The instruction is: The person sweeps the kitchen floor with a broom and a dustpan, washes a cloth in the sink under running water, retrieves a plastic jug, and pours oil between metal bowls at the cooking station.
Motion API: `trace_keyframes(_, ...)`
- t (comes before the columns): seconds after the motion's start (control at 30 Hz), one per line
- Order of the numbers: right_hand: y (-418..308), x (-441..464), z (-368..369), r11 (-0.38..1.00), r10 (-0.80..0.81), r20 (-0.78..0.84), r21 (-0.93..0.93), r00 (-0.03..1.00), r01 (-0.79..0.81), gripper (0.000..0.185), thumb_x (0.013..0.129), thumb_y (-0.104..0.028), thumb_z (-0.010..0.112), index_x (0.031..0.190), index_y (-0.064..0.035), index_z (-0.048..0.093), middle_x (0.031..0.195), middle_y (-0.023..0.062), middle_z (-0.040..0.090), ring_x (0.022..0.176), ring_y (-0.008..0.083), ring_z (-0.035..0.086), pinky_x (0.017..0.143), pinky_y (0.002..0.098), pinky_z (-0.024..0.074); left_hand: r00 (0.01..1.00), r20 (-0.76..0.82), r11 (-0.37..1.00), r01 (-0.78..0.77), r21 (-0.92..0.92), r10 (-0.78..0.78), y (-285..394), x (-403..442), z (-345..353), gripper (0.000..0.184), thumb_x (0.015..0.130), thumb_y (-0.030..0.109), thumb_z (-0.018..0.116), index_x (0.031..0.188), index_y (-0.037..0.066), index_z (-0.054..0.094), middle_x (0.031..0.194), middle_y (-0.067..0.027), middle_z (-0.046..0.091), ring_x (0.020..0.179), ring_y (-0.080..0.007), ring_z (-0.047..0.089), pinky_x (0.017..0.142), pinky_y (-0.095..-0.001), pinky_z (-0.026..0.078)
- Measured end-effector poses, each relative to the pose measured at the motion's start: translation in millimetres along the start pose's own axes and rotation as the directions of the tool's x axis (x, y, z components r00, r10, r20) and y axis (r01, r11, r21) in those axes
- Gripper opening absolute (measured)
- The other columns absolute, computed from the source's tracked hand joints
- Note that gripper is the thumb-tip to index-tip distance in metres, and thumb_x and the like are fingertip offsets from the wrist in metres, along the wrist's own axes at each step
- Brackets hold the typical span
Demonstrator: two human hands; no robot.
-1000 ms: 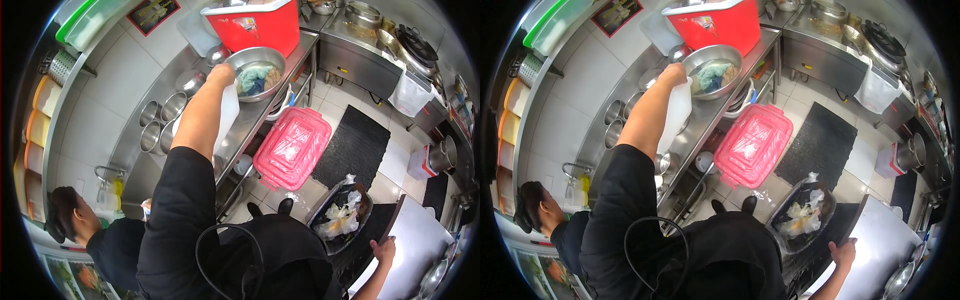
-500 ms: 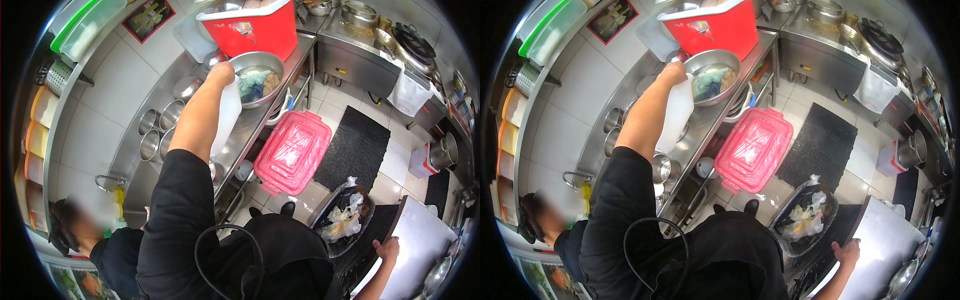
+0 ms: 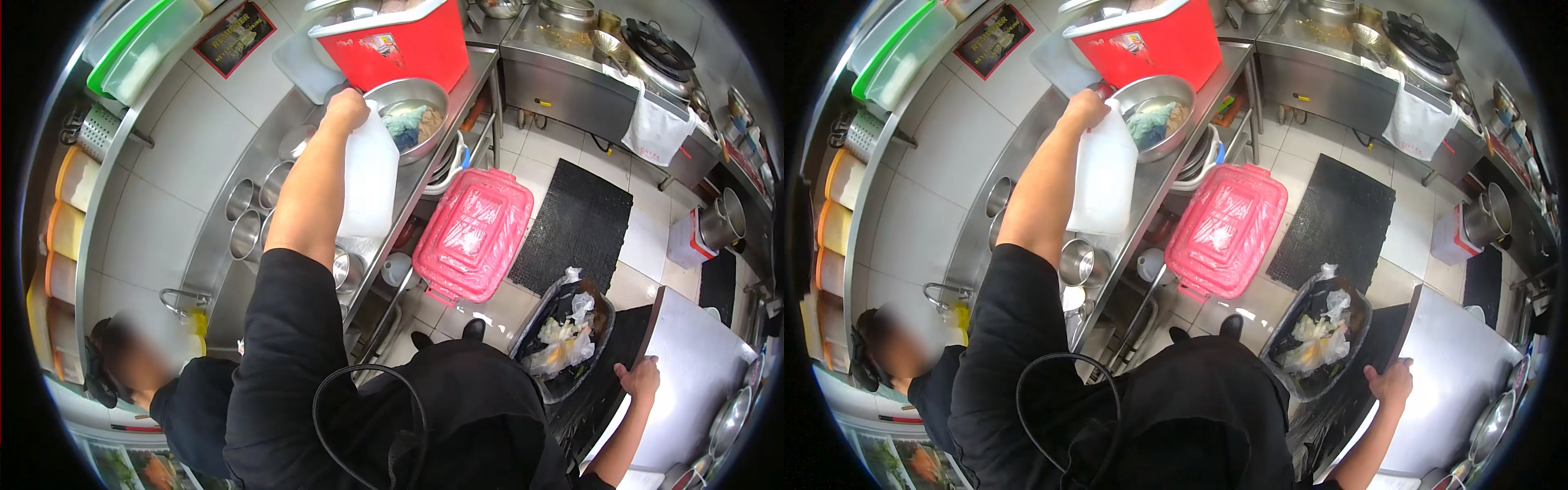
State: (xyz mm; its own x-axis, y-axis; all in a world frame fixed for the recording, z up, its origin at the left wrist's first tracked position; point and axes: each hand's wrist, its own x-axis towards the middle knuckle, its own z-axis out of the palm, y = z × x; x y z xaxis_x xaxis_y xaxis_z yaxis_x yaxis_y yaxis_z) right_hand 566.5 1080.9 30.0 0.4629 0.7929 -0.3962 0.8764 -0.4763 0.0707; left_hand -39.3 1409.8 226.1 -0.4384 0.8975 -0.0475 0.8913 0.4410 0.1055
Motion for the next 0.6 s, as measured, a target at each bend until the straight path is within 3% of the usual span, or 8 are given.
trace_keyframes(0.07, 3, 0, 3, 1.0, -0.017, -0.014, -0.025, 1.0, 0.016, 0.085, 0.065, -0.041, 0.082, 0.116, 0.0174, 0.046, 0.119, 0.0309, 0.054, 0.094, 0.0411, 0.063, 0.081, 0.0436, 0.0526, 1.0, -0.002, 0.999, 0.0, 0.038, 0.0, -4, 2, 11, 0.027, 0.081, 0.014, 0.061, 0.103, 0.002, 0.069, 0.1, -0.0175, 0.069, 0.085, -0.028, 0.069, 0.072, -0.0377, 0.056)
trace_keyframes(0.23, 11, 1, 13, 0.998, -0.042, -0.094, -0.042, 0.995, 0.038, 0.077, 0.065, -0.041, 0.081, 0.112, 0.0141, 0.052, 0.12, 0.0297, 0.053, 0.095, 0.0402, 0.063, 0.08, 0.0439, 0.0527, 0.996, 0.092, 0.991, 0.005, 0.135, -0.018, -2, -9, 22, 0.034, 0.078, 0.013, 0.062, 0.11, 0.002, 0.066, 0.119, -0.0203, 0.061, 0.114, -0.0331, 0.058, 0.094, -0.0382, 0.048)
trace_keyframes(0.33, 4, -6, -6, 1.0, -0.025, 0.012, 0.016, 1.0, 0.025, 0.076, 0.066, -0.04, 0.08, 0.112, 0.0144, 0.053, 0.124, 0.0308, 0.051, 0.097, 0.0401, 0.062, 0.082, 0.0436, 0.0524, 0.994, 0.029, 0.945, -0.113, 0.308, 0.109, -16, 20, 51, 0.029, 0.078, 0.026, 0.066, 0.083, -0.003, 0.07, 0.079, -0.0164, 0.069, 0.075, -0.0243, 0.069, 0.07, -0.0352, 0.054)
trace_keyframes(0.5, 6, -3, 0, 1.0, -0.028, -0.022, -0.006, 0.999, 0.028, 0.08, 0.067, -0.04, 0.079, 0.116, 0.0161, 0.05, 0.124, 0.0316, 0.051, 0.1, 0.0398, 0.062, 0.084, 0.0423, 0.0519, 0.997, 0.006, 0.944, -0.073, 0.322, 0.075, -18, 31, 62, 0.026, 0.075, 0.023, 0.066, 0.086, 0.001, 0.071, 0.083, -0.015, 0.07, 0.078, -0.0258, 0.069, 0.072, -0.0363, 0.054)
trace_keyframes(0.6, 5, -1, 1, 1.0, -0.003, -0.015, -0.019, 1.0, 0.003, 0.082, 0.066, -0.041, 0.079, 0.116, 0.0163, 0.05, 0.121, 0.031, 0.053, 0.101, 0.0389, 0.062, 0.085, 0.0418, 0.0516, 0.993, 0.085, 0.907, -0.108, 0.406, 0.08, -12, 31, 56, 0.026, 0.074, 0.024, 0.066, 0.087, 0.002, 0.072, 0.084, -0.0145, 0.07, 0.08, -0.026, 0.069, 0.074, -0.0365, 0.053)
